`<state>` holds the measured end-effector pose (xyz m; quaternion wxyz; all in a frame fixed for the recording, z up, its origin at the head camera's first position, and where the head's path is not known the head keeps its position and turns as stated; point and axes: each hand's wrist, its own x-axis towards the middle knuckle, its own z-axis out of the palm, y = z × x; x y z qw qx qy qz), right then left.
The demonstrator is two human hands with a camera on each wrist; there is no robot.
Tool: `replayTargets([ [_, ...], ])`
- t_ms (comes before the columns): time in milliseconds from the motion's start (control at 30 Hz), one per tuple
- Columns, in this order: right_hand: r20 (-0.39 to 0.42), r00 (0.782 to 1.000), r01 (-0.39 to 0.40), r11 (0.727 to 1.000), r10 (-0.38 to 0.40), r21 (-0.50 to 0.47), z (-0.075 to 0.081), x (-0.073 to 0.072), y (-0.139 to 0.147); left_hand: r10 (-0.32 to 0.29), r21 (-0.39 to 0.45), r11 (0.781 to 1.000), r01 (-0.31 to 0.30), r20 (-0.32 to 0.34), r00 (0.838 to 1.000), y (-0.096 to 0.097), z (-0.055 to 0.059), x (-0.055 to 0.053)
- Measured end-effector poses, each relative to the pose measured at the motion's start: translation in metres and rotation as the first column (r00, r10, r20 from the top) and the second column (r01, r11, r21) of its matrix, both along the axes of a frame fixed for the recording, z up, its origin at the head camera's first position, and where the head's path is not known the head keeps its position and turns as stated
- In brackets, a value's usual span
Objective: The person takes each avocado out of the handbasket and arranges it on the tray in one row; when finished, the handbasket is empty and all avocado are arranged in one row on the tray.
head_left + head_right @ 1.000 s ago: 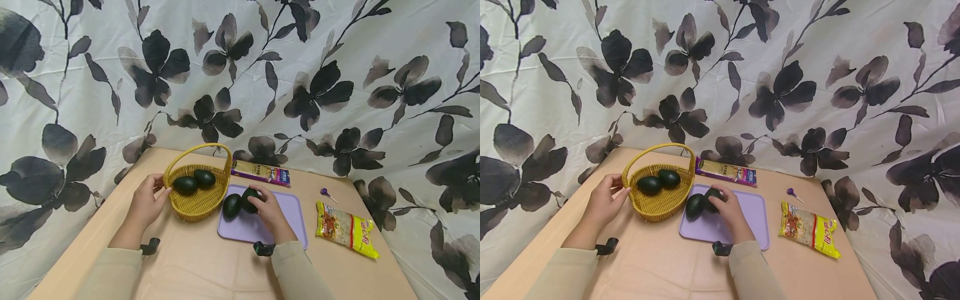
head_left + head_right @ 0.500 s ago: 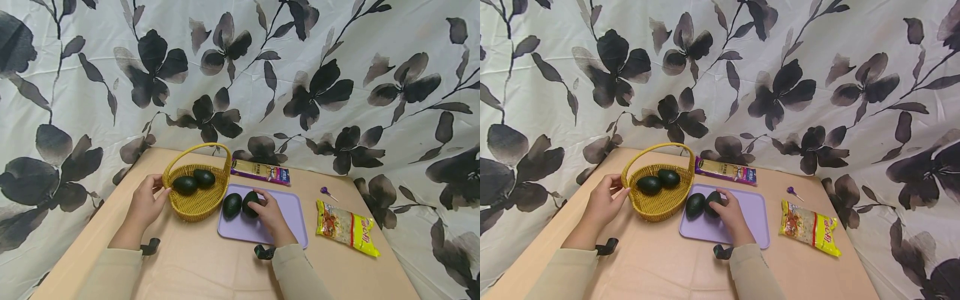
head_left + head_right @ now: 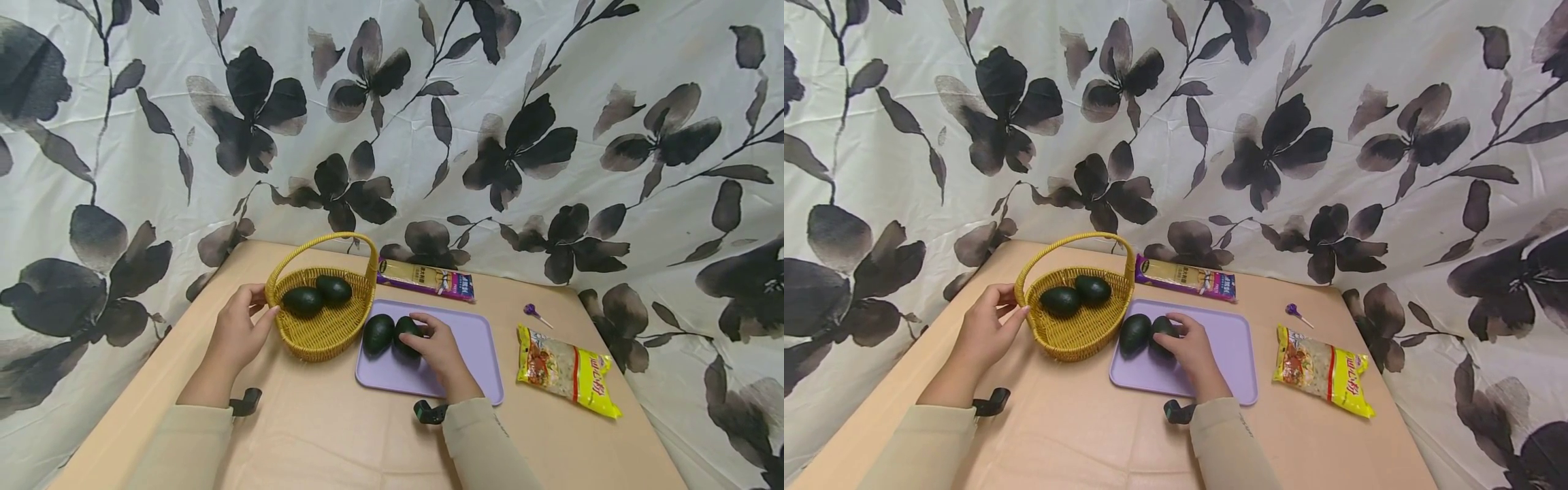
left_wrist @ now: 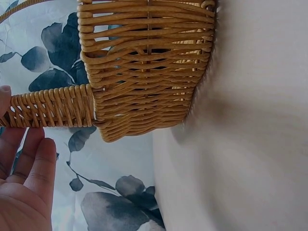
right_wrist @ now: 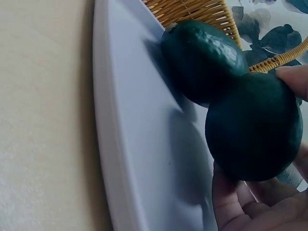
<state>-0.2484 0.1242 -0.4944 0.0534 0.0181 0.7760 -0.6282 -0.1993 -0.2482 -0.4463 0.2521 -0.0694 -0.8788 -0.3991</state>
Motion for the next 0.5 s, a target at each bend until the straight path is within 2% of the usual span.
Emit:
replayTargets([
  [200, 0.006, 1.000, 0.007, 0.999, -0.008, 0.049, -0.0025, 0.0005, -0.0023, 0.003, -0.001, 1.000, -0.003, 0.007, 1.000, -0.0010, -0.0002, -0.0008],
  [500, -0.033, 0.999, 0.011, 0.992, -0.007, 0.128, -0.0074, -0.0012, -0.0054, 0.003, -0.004, 1.000, -0.003, 0.013, 1.000, -0.0005, 0.0005, -0.0011],
])
